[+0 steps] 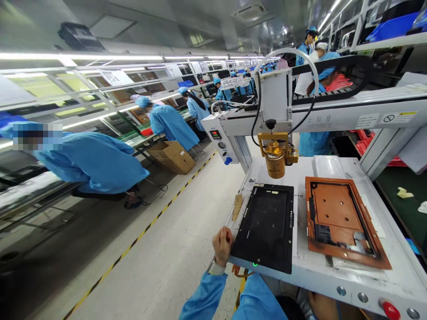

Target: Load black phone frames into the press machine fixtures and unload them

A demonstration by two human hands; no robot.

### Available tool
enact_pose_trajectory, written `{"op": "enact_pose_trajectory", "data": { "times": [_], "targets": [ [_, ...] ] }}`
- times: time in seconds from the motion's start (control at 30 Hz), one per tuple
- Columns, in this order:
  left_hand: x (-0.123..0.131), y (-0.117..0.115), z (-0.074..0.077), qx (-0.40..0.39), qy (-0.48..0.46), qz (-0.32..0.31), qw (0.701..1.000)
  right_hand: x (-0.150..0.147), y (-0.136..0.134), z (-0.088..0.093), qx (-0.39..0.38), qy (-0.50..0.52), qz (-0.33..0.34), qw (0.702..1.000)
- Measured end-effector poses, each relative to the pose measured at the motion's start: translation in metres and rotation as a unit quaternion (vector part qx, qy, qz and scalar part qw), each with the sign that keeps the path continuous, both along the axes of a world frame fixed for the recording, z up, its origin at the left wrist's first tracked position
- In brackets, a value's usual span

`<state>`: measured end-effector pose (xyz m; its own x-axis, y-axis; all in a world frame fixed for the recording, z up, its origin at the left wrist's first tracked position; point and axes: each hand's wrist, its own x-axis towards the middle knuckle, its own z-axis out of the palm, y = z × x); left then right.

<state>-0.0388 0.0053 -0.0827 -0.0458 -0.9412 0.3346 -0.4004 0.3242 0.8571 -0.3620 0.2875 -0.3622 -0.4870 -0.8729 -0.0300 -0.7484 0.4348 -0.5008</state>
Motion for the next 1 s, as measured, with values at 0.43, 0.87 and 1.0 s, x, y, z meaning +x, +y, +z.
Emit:
{"op": "enact_pose_trajectory", "data": {
  "times": [0.43,0.87,1.0],
  "targets": [
    [-0.168,0.001,0.139,-0.259,-0.330,-0.468,0.778,0.029,0.015,0.048,0.043,-0.050,-0.015,0.998],
    [-0.201,-0.019,0.140,-0.339,-0.367,-0.503,0.705,0.096,0.029,0.235,-0.324,0.041,0.123,0.937],
    [-0.170,-0.023,0.200,-0.272,-0.285,-0.507,0.766,0.108,-0.026,0.336,-0.358,0.053,0.099,0.927]
  ]
}}
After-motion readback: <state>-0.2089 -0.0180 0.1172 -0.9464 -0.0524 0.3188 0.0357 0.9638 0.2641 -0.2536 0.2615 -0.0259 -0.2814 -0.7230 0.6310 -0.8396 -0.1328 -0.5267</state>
